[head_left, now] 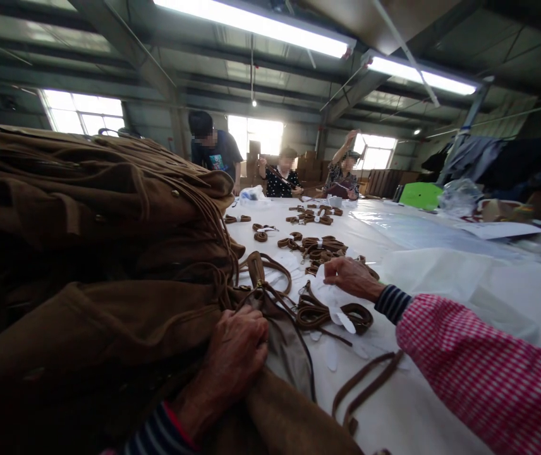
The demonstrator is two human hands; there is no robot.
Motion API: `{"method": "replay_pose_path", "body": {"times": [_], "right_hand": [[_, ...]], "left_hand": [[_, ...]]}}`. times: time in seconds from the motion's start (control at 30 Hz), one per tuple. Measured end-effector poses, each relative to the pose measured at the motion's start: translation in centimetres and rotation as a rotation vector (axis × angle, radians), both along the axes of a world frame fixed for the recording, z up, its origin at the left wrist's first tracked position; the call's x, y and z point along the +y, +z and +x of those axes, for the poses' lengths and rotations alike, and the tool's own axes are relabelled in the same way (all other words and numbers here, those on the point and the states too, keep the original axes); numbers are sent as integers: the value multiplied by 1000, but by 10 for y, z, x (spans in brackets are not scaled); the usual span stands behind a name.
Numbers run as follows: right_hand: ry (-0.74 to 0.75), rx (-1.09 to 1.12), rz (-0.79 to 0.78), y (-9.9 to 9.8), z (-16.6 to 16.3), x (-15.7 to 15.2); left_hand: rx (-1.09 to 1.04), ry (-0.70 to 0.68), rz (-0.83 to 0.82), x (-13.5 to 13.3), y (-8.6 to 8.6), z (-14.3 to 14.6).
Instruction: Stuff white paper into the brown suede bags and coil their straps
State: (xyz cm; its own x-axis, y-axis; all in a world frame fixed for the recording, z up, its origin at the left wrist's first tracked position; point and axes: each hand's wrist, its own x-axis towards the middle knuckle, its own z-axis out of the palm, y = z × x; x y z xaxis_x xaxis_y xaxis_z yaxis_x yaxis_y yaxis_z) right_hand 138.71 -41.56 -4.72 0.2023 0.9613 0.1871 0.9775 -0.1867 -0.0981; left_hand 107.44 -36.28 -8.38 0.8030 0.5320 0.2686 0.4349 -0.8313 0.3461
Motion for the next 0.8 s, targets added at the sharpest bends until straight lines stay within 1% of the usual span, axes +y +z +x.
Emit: {"method": "replay_pose_path", "body": {"times": [0.1,0.2,0.3,0.43,0.53,0.6,0.7,0.8], "right_hand": [[20,18,-42,6,-7,-7],[57,-24,-43,12,-22,-3],[81,-76,-81,10,-35,15],[91,-120,-172,-5,-42,46],[53,-125,-176,-16,-41,62],[9,-106,-162,-18,-38,68],[-31,-33,-161,-15,-30,70],[-4,58,-164,-5,-17,66]], "left_hand": [[5,-3,13,1,-1,0],[34,2,-2,0,2,2],[61,11,-19,0,7,3],[56,3,-20,0,7,2],[18,-12,2,0,0,1],[-10,-22,17,1,-5,0],[-8,-18,17,2,-8,0],[19,-8,-2,2,-5,1]]}}
